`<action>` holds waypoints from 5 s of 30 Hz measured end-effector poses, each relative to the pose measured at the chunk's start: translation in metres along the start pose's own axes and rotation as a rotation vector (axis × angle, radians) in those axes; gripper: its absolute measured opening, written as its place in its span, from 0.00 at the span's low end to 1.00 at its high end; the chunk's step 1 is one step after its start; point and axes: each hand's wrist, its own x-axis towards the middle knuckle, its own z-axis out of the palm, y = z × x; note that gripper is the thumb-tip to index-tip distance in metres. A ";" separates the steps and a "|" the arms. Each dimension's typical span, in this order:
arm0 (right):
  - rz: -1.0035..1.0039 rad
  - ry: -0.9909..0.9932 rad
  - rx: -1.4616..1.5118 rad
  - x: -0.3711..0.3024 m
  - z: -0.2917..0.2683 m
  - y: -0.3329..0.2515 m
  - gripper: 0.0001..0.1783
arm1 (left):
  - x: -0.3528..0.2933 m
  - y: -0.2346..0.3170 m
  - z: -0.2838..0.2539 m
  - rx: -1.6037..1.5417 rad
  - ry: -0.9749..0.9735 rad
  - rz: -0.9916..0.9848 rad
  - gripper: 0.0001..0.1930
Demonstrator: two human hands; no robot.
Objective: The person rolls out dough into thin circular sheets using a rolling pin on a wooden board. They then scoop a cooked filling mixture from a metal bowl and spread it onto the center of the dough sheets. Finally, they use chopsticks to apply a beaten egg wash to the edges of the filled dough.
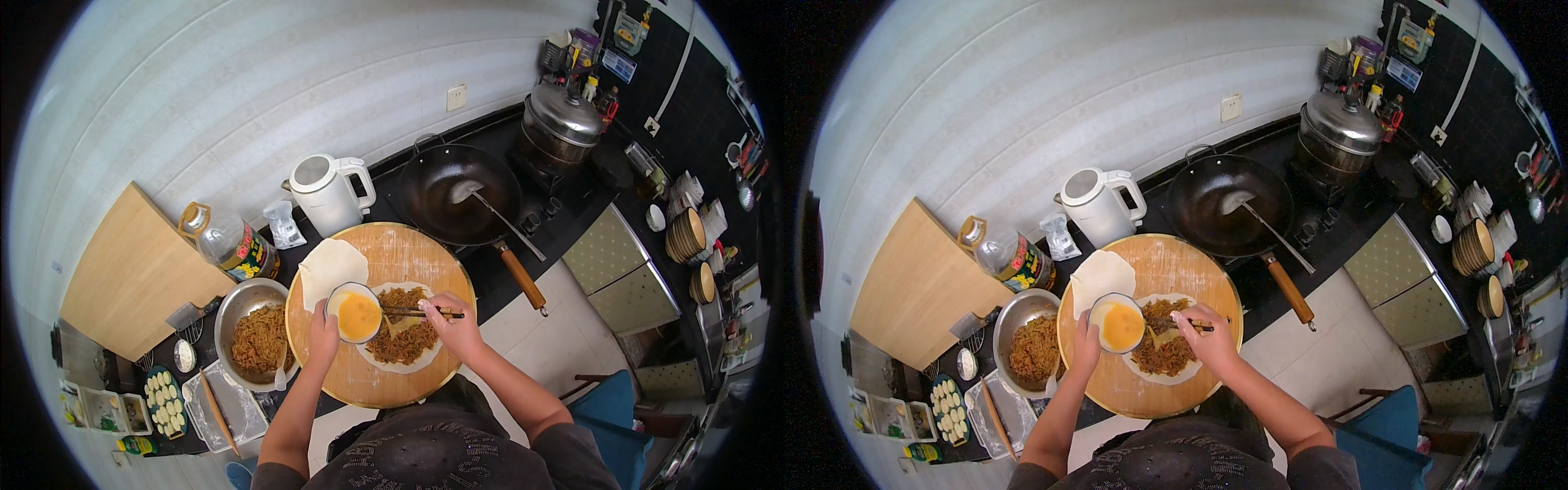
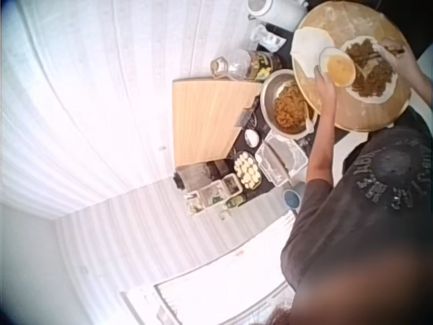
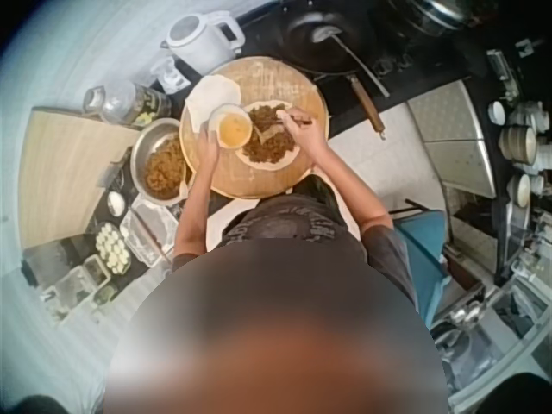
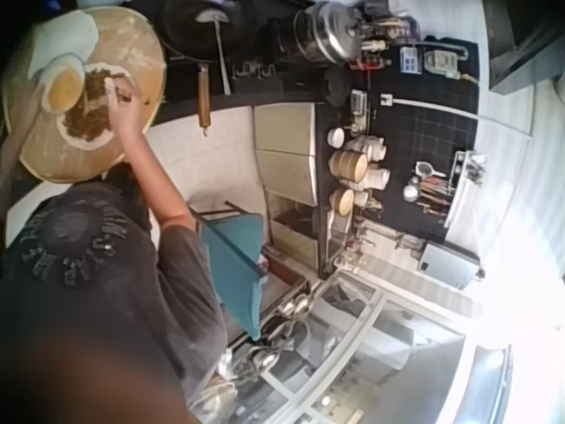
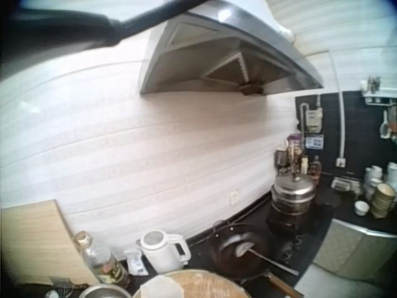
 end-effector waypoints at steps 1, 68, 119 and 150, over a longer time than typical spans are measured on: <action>0.002 0.001 -0.017 0.002 -0.001 -0.005 0.05 | 0.002 0.001 0.002 0.001 0.007 -0.001 0.24; 0.169 0.056 0.087 -0.022 -0.007 -0.032 0.08 | 0.002 -0.010 -0.008 -0.282 -0.002 -0.134 0.25; 0.072 -0.107 -0.026 -0.033 -0.026 -0.035 0.06 | -0.052 -0.019 -0.021 -0.531 -0.064 -0.265 0.28; -0.591 -0.117 -0.457 -0.110 0.011 -0.052 0.10 | -0.070 -0.029 -0.005 -0.667 0.030 -0.384 0.24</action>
